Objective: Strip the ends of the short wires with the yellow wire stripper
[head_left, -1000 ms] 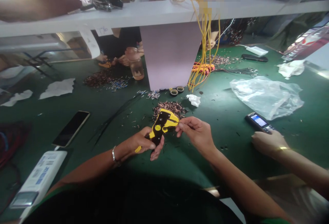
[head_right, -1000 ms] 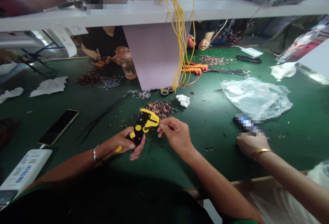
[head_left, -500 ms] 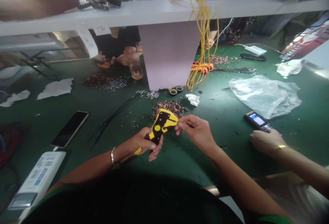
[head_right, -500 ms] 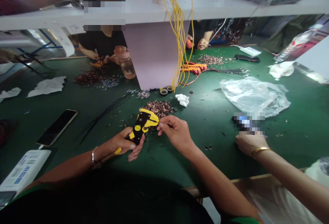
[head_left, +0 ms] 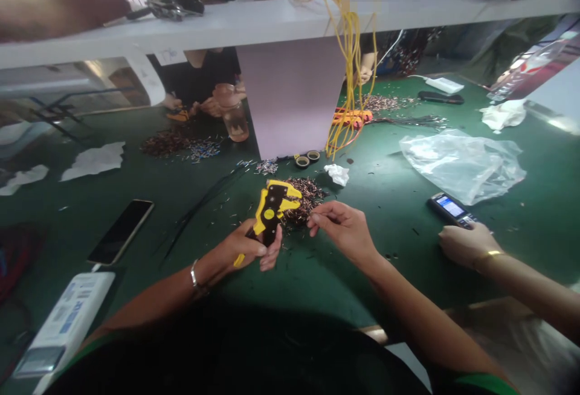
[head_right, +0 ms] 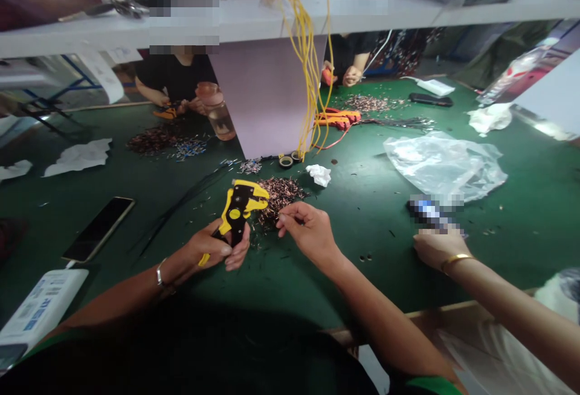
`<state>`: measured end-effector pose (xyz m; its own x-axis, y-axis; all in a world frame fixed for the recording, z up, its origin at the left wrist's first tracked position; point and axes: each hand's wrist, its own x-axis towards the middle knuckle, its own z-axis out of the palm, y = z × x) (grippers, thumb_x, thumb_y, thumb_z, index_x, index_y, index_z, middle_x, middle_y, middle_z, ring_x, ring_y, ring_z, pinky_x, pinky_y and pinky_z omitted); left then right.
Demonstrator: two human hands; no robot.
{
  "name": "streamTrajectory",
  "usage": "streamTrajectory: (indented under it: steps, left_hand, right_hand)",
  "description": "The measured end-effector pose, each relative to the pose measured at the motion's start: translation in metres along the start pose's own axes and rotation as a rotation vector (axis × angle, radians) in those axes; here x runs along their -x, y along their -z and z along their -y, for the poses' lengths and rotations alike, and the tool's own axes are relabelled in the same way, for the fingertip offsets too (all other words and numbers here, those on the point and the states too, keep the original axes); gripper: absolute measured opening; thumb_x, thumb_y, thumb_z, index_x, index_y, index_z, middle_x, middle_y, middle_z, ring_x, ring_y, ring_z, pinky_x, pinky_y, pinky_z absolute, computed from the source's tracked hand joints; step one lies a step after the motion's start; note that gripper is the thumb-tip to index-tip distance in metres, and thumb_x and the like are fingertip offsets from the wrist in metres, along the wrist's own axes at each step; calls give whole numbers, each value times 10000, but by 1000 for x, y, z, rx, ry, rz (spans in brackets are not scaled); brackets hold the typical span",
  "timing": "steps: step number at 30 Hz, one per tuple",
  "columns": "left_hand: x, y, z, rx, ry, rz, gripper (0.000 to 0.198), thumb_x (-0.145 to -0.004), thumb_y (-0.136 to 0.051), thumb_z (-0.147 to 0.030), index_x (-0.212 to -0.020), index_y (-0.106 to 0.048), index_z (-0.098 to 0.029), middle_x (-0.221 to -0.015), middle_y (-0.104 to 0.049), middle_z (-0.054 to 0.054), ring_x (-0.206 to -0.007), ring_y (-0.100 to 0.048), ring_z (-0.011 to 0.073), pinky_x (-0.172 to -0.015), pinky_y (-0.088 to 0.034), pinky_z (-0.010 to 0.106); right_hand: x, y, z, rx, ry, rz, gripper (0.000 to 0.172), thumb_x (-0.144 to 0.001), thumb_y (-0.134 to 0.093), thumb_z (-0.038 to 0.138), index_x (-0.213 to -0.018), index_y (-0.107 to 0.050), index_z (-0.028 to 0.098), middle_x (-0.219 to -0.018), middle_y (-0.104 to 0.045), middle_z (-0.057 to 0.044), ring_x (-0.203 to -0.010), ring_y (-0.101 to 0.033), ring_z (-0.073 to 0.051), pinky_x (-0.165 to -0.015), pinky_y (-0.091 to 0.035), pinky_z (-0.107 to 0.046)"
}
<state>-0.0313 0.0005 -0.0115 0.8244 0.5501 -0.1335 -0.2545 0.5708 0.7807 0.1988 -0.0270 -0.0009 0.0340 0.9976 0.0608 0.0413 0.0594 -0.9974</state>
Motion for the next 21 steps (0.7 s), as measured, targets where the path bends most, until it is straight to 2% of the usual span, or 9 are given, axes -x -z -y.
streamTrajectory:
  steps: [6,12,21]
  left_hand:
    - [-5,4,-2,-34,-132,-87,397,-611,-674,-127,-1003,-610,-103,-790,-598,56,-633,-558,160,-592,-460,324]
    - [-5,8,2,-78,-91,-6,516,-609,-654,-135,-1120,-590,-109,-820,-620,76,-674,-587,190,-663,-468,366]
    - [-3,4,1,-8,-56,9,537,-575,-669,-131,-1104,-582,-112,-830,-618,85,-684,-583,198,-667,-476,376]
  right_hand:
    - [2,-2,-4,100,12,-4,58,-760,-635,265,-755,-642,207,-630,-691,12,-522,-656,-132,-556,-524,-284]
    - [3,-6,-6,114,9,-44,79,-778,-621,278,-744,-641,209,-641,-693,8,-525,-653,-132,-560,-516,-280]
    - [5,-13,-2,136,-2,8,82,-777,-623,289,-741,-648,220,-623,-695,11,-537,-655,-143,-576,-524,-294]
